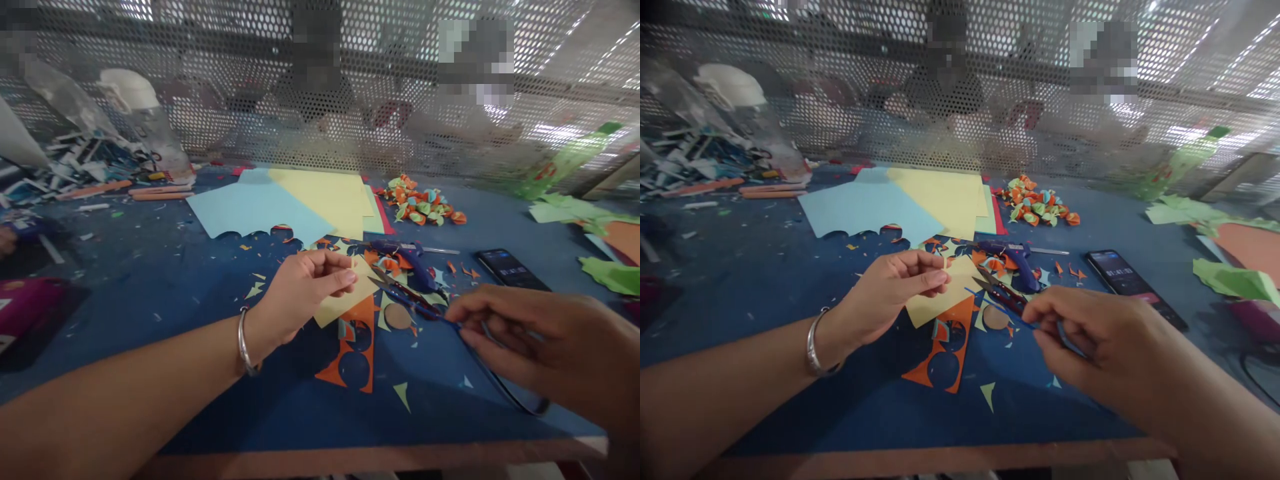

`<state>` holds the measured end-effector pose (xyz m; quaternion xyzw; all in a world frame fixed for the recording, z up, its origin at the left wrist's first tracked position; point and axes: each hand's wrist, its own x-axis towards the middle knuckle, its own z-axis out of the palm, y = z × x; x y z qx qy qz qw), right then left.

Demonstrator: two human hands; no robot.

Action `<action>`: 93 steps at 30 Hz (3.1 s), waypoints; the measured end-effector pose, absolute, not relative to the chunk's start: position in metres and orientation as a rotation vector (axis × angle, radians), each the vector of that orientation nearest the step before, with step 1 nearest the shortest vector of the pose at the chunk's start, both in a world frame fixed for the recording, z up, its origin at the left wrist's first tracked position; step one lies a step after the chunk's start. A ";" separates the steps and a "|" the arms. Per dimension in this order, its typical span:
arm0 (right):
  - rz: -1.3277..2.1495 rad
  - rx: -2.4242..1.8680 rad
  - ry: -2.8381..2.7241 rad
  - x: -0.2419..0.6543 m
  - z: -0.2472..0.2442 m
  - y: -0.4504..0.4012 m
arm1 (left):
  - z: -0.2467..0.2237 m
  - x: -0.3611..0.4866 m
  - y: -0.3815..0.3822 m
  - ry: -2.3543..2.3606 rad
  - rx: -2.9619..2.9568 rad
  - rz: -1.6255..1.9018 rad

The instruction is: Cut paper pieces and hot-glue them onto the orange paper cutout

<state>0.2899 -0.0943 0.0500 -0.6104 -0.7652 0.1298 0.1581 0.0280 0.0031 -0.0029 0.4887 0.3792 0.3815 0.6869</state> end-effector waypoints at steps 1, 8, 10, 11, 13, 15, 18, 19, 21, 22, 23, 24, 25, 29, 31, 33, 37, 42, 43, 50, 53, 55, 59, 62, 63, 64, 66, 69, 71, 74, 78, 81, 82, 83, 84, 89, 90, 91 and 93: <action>0.346 -1.662 -2.235 0.283 0.052 -0.090 | -0.002 0.029 0.001 0.844 1.085 0.834; 0.365 -1.497 -2.328 0.261 0.047 -0.067 | -0.002 0.032 -0.012 0.744 1.034 0.715; 0.369 -1.478 -2.348 0.263 0.043 -0.066 | -0.002 0.033 -0.013 0.709 0.988 0.688; 0.371 -1.456 -2.359 0.264 0.042 -0.066 | -0.002 0.032 -0.013 0.700 0.969 0.675; 0.370 -1.399 -2.379 0.267 0.040 -0.065 | -0.001 0.032 -0.013 0.694 0.938 0.643; 0.358 -1.354 -2.395 0.268 0.039 -0.064 | 0.001 0.031 -0.014 0.704 0.939 0.613; 0.332 -1.301 -2.411 0.270 0.037 -0.063 | 0.004 0.031 -0.015 0.720 0.970 0.571; 0.327 -1.279 -2.417 0.270 0.036 -0.063 | 0.005 0.031 -0.015 0.731 0.969 0.570; 0.315 -1.230 -2.437 0.270 0.035 -0.064 | 0.005 0.033 -0.016 0.763 0.944 0.583; 0.311 -1.213 -2.451 0.269 0.034 -0.064 | 0.005 0.034 -0.016 0.777 0.929 0.591; 0.312 -1.204 -2.465 0.269 0.034 -0.064 | 0.004 0.036 -0.016 0.785 0.918 0.596; 0.321 -1.205 -2.474 0.268 0.034 -0.064 | 0.004 0.037 -0.016 0.788 0.914 0.594; 0.335 -1.211 -2.475 0.267 0.033 -0.064 | 0.003 0.038 -0.016 0.787 0.918 0.588; 0.407 -1.230 -2.449 0.263 0.032 -0.064 | 0.004 0.038 -0.016 0.805 0.962 0.575; 0.429 -1.226 -2.442 0.263 0.031 -0.064 | 0.006 0.036 -0.016 0.817 0.982 0.569; 0.440 -1.226 -2.436 0.264 0.030 -0.064 | 0.007 0.033 -0.016 0.819 0.994 0.543; 0.436 -1.232 -2.428 0.264 0.030 -0.064 | 0.008 0.028 -0.015 0.777 1.053 0.489; 0.454 -1.280 -2.422 0.264 0.029 -0.063 | 0.009 0.025 -0.010 0.794 1.303 0.474; 0.454 -1.292 -2.418 0.265 0.029 -0.063 | 0.010 0.024 -0.008 0.796 1.348 0.477; 0.509 -1.323 -2.389 0.266 0.026 -0.062 | 0.005 0.024 0.001 0.703 1.440 0.535; 0.549 -1.334 -2.374 0.266 0.027 -0.063 | 0.004 0.023 0.002 0.685 1.465 0.533; 0.582 -1.349 -2.365 0.267 0.027 -0.063 | 0.003 0.023 0.003 0.674 1.485 0.533; 0.664 -1.367 -2.323 0.268 0.027 -0.063 | 0.002 0.023 0.003 0.660 1.492 0.509; 0.660 -1.372 -2.295 0.267 0.026 -0.063 | 0.002 0.023 0.003 0.664 1.496 0.501; 0.649 -1.375 -2.293 0.266 0.026 -0.063 | 0.003 0.023 0.003 0.669 1.499 0.502; 0.639 -1.375 -2.296 0.266 0.026 -0.063 | 0.003 0.023 0.003 0.678 1.502 0.500; 0.627 -1.376 -2.306 0.266 0.025 -0.063 | 0.005 0.023 0.003 0.701 1.500 0.495; 0.610 -1.373 -2.319 0.266 0.024 -0.062 | 0.007 0.023 0.003 0.721 1.478 0.486; 0.600 -1.366 -2.329 0.267 0.024 -0.061 | 0.008 0.024 0.004 0.721 1.462 0.482; 0.572 -1.323 -2.359 0.267 0.023 -0.060 | 0.009 0.024 0.005 0.719 1.431 0.465; 0.548 -1.299 -2.374 0.267 0.023 -0.062 | 0.007 0.023 0.007 0.680 1.370 0.463; 0.542 -1.305 -2.378 0.266 0.025 -0.063 | 0.007 0.022 0.008 0.658 1.343 0.458; 0.543 -1.304 -2.378 0.266 0.025 -0.064 | 0.007 0.022 0.008 0.662 1.340 0.453; 0.546 -1.302 -2.378 0.265 0.025 -0.064 | 0.007 0.022 0.008 0.665 1.344 0.450; 0.549 -1.305 -2.379 0.265 0.025 -0.064 | 0.007 0.022 0.008 0.664 1.355 0.448; 0.510 -1.300 -2.398 0.264 0.025 -0.063 | 0.006 0.021 0.008 0.623 1.430 0.442; 0.506 -1.293 -2.396 0.264 0.025 -0.063 | 0.005 0.021 0.008 0.618 1.435 0.441; 0.504 -1.285 -2.393 0.264 0.025 -0.063 | 0.005 0.021 0.008 0.615 1.442 0.441; 0.499 -1.274 -2.394 0.264 0.025 -0.063 | 0.005 0.021 0.008 0.616 1.462 0.451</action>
